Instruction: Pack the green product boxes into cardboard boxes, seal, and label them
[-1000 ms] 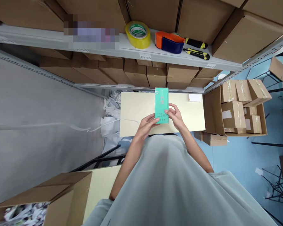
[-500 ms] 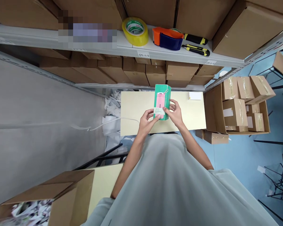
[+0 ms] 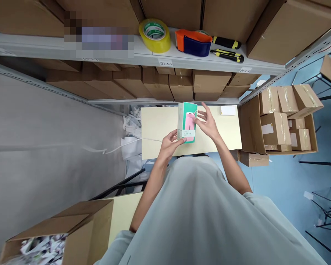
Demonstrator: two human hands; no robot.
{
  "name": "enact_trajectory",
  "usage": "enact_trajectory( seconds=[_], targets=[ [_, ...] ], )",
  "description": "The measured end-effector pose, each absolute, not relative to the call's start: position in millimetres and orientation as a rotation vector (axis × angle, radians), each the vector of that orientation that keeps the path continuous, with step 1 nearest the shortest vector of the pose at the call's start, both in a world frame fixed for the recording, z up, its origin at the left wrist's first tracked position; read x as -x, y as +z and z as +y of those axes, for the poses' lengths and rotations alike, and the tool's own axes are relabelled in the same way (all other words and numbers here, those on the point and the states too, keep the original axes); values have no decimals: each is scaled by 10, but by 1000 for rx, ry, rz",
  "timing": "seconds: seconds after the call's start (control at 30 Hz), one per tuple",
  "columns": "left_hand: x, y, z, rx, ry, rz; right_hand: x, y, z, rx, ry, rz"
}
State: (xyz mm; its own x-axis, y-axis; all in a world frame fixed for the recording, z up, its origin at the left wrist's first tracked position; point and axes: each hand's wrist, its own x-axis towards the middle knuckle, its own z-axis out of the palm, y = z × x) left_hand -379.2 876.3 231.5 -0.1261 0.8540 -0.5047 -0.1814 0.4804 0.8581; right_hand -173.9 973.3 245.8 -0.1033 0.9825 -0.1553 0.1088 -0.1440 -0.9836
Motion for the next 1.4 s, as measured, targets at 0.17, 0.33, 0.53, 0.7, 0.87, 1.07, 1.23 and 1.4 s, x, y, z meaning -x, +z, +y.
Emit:
enact_trajectory(
  seconds=[0.17, 0.33, 0.53, 0.7, 0.87, 1.07, 1.23, 1.4],
  targets=[
    [3680, 2349, 8734, -827, 982, 1700, 1774, 2504, 10045, 1397, 1202, -1546],
    [3664, 2417, 8639, -778, 1056, 1583, 1762, 2422, 10125, 1416, 1225, -1477],
    [3852, 2397, 8553, -378, 974, 1235, 1586, 2426, 10098, 1257, 1599, -1172],
    [3827, 2389, 8512, -381, 927, 1236, 1530, 2366, 9985, 1233, 1753, -999],
    [3708, 2345, 8486, -613, 1067, 1496, 1450, 2364, 9958, 1265, 1821, -997],
    [3614, 2286, 8431, -1073, 1156, 1734, 1373, 2423, 9947, 1210, 1825, -980],
    [3634, 2132, 8469, -976, 1196, 1709, 1464, 2516, 9848, 1214, 1530, -1207],
    [3625, 1887, 8685, -588, 1190, 1448, 1652, 2759, 9433, 1182, 979, -1681]
  ],
)
